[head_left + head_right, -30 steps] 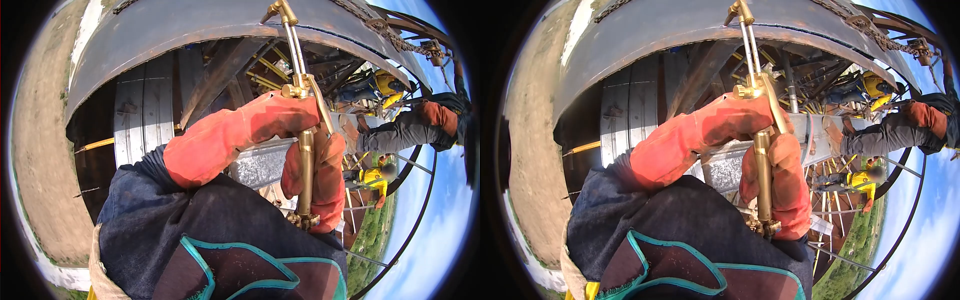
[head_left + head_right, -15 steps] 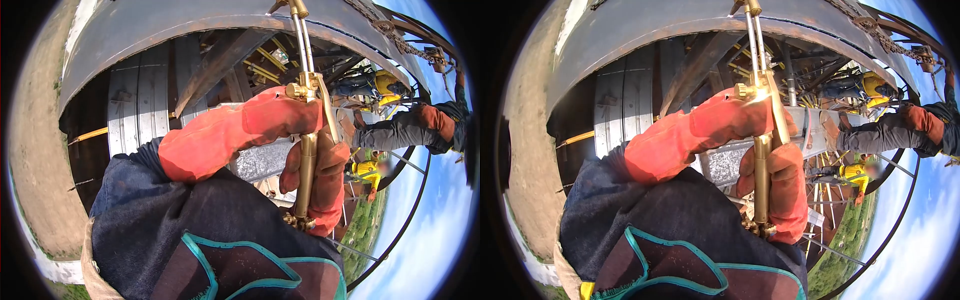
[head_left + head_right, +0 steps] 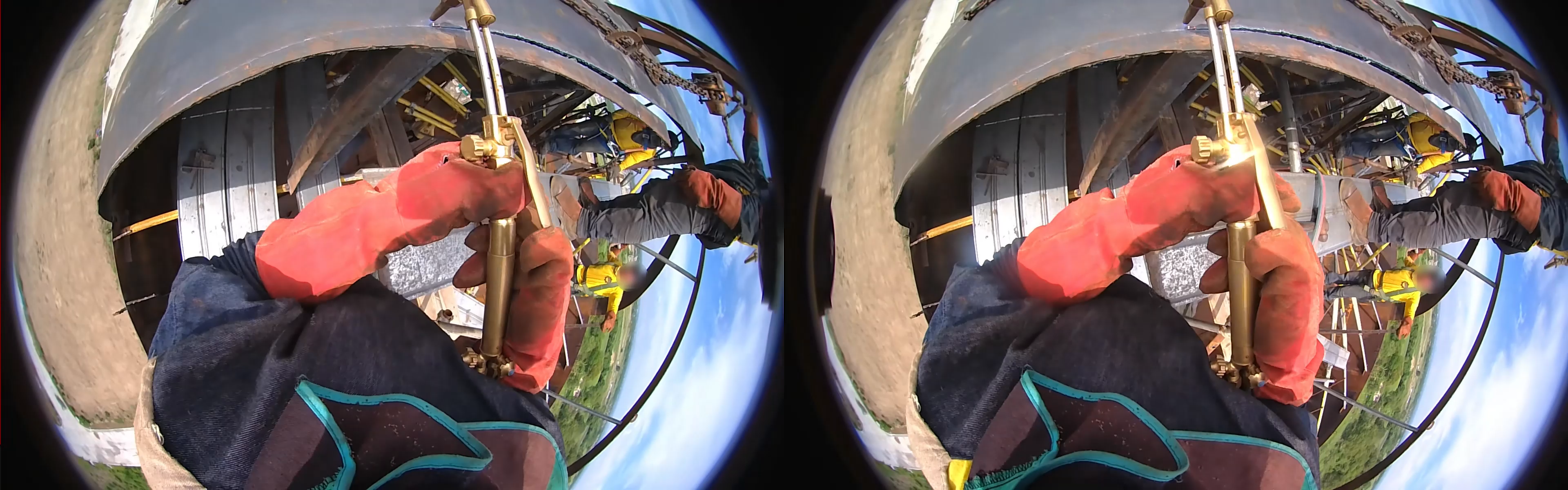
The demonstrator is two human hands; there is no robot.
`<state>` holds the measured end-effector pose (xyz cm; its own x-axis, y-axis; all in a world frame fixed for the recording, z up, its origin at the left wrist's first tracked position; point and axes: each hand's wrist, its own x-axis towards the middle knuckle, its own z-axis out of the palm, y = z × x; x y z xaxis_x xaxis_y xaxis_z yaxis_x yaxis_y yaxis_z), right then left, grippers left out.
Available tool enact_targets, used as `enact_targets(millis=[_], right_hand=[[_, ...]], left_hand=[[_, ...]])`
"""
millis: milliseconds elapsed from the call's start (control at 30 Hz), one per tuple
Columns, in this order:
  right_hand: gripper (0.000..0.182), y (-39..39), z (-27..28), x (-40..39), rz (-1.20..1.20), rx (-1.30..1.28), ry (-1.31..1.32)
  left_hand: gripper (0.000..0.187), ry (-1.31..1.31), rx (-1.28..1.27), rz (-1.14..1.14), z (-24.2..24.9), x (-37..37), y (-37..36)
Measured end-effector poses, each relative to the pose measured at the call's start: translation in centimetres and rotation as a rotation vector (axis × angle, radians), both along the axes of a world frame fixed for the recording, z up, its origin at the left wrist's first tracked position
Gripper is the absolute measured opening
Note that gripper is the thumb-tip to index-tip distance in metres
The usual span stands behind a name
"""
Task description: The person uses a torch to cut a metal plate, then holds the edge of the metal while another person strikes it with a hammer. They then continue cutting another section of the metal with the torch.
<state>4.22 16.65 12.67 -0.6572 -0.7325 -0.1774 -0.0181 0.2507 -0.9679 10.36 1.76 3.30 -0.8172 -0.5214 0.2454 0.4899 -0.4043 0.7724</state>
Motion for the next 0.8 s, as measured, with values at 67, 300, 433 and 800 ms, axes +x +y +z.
enact_targets(millis=[67,300,433,800], right_hand=[[0.068,0.0,0.8,0.0,0.049,-0.002,-0.081],[0.065,0.3,0.7,-0.3,0.103,0.001,-0.027],[0.057,0.7,0.0,-0.7,0.153,-0.063,0.005],[0.078,0.3,0.3,-0.5,0.094,-0.011,0.014]], left_hand=[[0.035,0.118,0.116,-0.05,0.9,0.6,0.7],[0.035,0.209,0.056,-0.096,-0.4,-1.0,0.1],[0.038,0.244,0.117,-0.072,0.4,0.2,1.0],[0.033,-0.04,-0.052,-0.089,0.8,0.6,-0.4]])
